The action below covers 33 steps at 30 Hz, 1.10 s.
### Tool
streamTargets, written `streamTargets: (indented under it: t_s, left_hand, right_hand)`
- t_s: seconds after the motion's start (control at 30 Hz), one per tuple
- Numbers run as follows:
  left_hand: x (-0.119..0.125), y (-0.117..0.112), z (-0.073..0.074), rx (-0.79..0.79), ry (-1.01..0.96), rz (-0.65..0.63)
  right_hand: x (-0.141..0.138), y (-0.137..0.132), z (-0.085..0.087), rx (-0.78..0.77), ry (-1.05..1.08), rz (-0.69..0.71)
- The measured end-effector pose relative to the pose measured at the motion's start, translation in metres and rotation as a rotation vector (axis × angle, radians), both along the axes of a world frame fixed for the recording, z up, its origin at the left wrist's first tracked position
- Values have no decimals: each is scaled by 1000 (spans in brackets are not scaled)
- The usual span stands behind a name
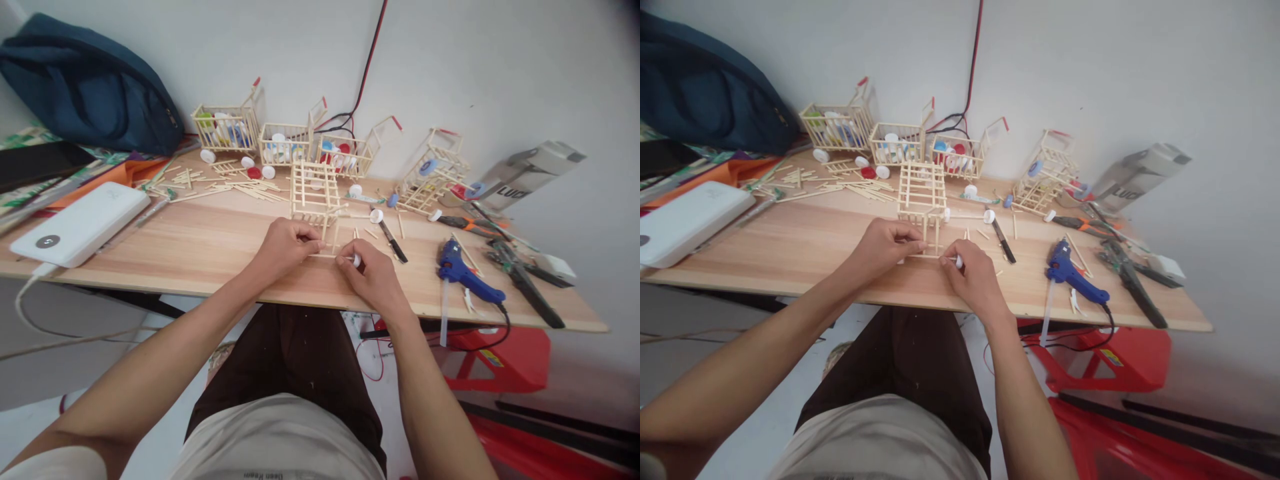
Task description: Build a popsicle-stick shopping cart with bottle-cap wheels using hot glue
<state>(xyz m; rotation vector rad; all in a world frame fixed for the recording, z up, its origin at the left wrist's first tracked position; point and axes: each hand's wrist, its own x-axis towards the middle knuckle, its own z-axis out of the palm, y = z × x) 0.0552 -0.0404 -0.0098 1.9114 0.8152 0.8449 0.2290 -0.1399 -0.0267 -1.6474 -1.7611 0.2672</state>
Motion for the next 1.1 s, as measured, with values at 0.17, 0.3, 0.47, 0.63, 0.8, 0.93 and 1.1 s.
streamTargets:
  t_s: [0.17, 0.3, 0.47, 0.63, 0.8, 0.93, 1.1]
  left_hand:
    - [0, 1, -1, 4, 7, 2]
    - [0, -1, 1, -19, -1, 6]
    - [0, 0, 0, -24, -7, -1]
    - [0, 1, -1, -16, 5, -2]
    - [0, 1, 0, -14, -5, -2]
    - [1, 0, 0, -18, -11, 1]
    - [1, 1, -2, -18, -19, -5]
  right_hand:
    - [0, -1, 0, -6, 0, -3]
    - [0, -1, 0, -5, 0, -6]
    - [0, -1, 0, -8, -6, -2]
    - [0, 0, -1, 1, 3, 1]
    - [1, 0, -3, 14, -4, 7]
    - [1, 0, -3, 11, -5, 4]
    - [0, 1, -3, 15, -8, 8]
